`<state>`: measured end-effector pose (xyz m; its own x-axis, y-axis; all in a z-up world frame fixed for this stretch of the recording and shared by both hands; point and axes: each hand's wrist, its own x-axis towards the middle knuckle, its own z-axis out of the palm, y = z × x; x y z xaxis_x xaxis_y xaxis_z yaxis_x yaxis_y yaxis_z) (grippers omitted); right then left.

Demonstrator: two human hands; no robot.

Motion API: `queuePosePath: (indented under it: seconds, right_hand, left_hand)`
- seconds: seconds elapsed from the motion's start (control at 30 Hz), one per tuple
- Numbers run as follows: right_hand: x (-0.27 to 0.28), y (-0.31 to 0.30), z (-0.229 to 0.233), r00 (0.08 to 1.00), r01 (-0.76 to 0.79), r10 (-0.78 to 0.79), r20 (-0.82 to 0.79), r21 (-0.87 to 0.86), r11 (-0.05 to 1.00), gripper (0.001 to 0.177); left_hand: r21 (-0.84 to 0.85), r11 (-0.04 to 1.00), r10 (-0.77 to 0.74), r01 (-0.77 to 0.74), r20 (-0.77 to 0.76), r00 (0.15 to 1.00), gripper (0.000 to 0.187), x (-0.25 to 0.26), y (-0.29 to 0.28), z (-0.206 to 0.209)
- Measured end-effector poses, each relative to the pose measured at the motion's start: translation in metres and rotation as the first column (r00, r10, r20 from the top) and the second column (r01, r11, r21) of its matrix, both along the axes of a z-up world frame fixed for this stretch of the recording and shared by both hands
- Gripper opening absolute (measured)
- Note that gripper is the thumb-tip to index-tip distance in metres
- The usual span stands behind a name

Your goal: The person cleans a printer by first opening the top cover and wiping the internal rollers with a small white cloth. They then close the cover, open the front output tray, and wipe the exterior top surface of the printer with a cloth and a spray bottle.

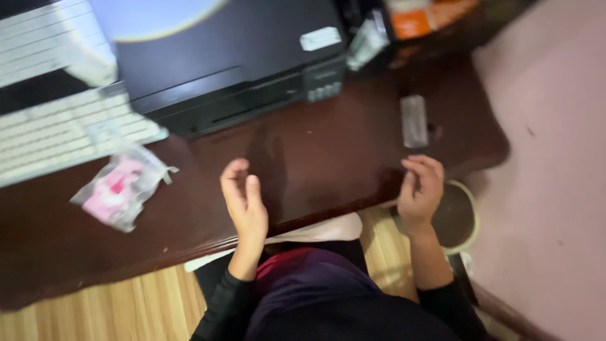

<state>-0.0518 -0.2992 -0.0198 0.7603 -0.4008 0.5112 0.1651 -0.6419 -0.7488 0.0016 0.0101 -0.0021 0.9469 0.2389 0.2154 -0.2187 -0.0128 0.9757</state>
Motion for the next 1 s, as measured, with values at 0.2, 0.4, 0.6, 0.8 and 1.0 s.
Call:
queuePosePath:
  seconds: [0.2,0.4,0.6,0.8,1.0]
  right_hand:
    - [0.112,0.056,-0.003,0.926,-0.377,0.351,0.139,0.313,0.872,0.047]
    - [0.188,0.075,-0.027,0.932,-0.346,0.362,0.034,0.384,0.856,0.072]
    - [0.208,0.073,-0.055,0.923,-0.351,0.383,0.029,0.470,0.810,0.072]
    - [0.213,0.077,-0.076,0.960,-0.164,0.207,-0.186,0.224,0.961,0.082]
    - [0.212,0.080,-0.072,0.969,-0.085,0.119,-0.218,0.159,0.984,0.076]
  left_hand:
    - [0.300,0.896,0.328,-0.328,0.050,0.943,0.053,0.043,0.078,-0.015]
    - [0.149,0.960,0.244,-0.239,-0.013,0.970,0.058,0.101,0.120,-0.045]
    - [0.095,0.990,0.104,-0.100,-0.038,0.994,0.092,0.127,0.119,-0.067]
    - [0.443,0.872,0.233,-0.208,-0.003,0.972,0.101,0.123,0.110,-0.058]
    - [0.439,0.857,0.279,-0.269,0.042,0.959,0.096,0.121,0.106,-0.055]
